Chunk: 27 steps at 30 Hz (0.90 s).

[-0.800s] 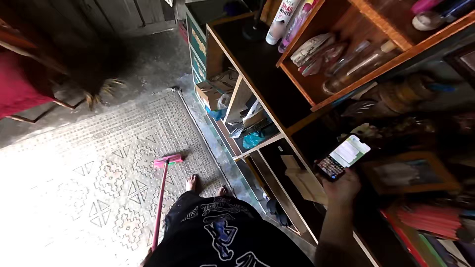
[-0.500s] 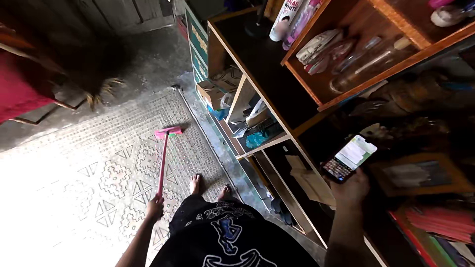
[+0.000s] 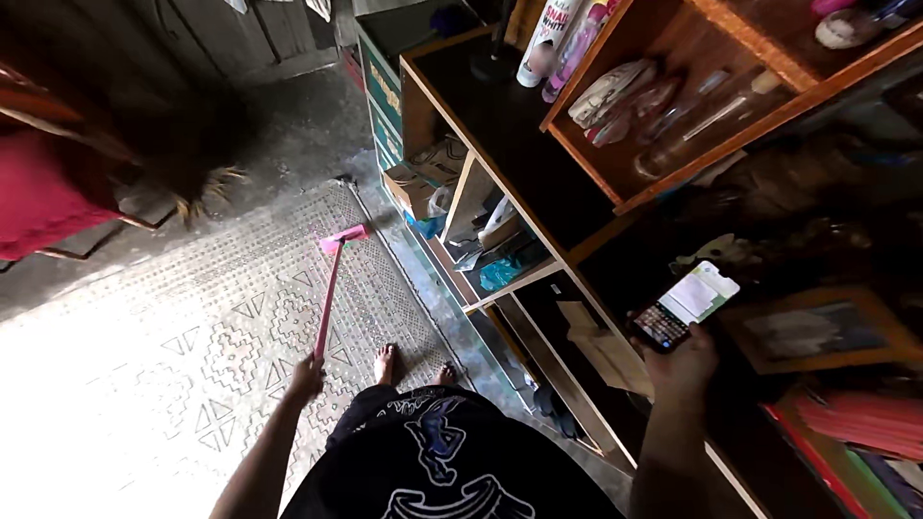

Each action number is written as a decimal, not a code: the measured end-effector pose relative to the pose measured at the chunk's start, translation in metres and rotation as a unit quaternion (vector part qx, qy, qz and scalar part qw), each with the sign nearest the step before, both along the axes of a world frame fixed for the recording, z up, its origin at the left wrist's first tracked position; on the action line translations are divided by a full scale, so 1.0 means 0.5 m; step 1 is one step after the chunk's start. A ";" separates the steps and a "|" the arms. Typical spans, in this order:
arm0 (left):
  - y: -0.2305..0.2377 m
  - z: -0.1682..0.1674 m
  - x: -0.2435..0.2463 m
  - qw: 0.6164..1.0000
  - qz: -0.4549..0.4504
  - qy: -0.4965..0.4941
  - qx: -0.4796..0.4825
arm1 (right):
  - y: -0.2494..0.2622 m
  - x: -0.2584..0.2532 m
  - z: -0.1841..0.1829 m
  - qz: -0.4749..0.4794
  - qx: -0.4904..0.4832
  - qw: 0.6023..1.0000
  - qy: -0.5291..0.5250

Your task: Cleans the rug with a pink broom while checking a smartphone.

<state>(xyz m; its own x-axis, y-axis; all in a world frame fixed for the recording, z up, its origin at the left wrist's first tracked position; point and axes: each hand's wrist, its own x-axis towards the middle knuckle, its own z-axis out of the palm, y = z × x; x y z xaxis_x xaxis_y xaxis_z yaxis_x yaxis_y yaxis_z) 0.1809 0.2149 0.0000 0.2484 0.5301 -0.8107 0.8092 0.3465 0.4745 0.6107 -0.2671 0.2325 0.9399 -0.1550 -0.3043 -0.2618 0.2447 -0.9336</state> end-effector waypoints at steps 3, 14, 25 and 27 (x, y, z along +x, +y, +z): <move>-0.141 -0.032 -0.172 0.992 -0.105 0.051 0.042 | -0.008 0.005 -0.003 0.034 0.012 0.999 -0.019; -0.170 -0.069 -0.184 0.994 -0.076 0.049 0.059 | -0.003 -0.005 0.001 0.042 0.023 0.998 -0.044; 0.123 0.019 0.354 0.996 0.071 -0.049 0.004 | -0.003 -0.012 0.003 0.028 0.014 0.998 -0.054; 0.115 0.044 0.362 0.985 0.142 -0.092 -0.031 | 0.001 -0.014 0.008 0.040 0.012 0.998 -0.055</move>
<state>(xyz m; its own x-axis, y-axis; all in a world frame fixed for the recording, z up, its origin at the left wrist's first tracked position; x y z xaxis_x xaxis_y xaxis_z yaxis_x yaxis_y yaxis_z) 0.3619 0.2725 0.0221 0.2427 0.5501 -0.7990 0.5772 0.5801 0.5747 0.6036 -0.2666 0.2365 0.9766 -0.0727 -0.2022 -0.1785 0.2489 -0.9519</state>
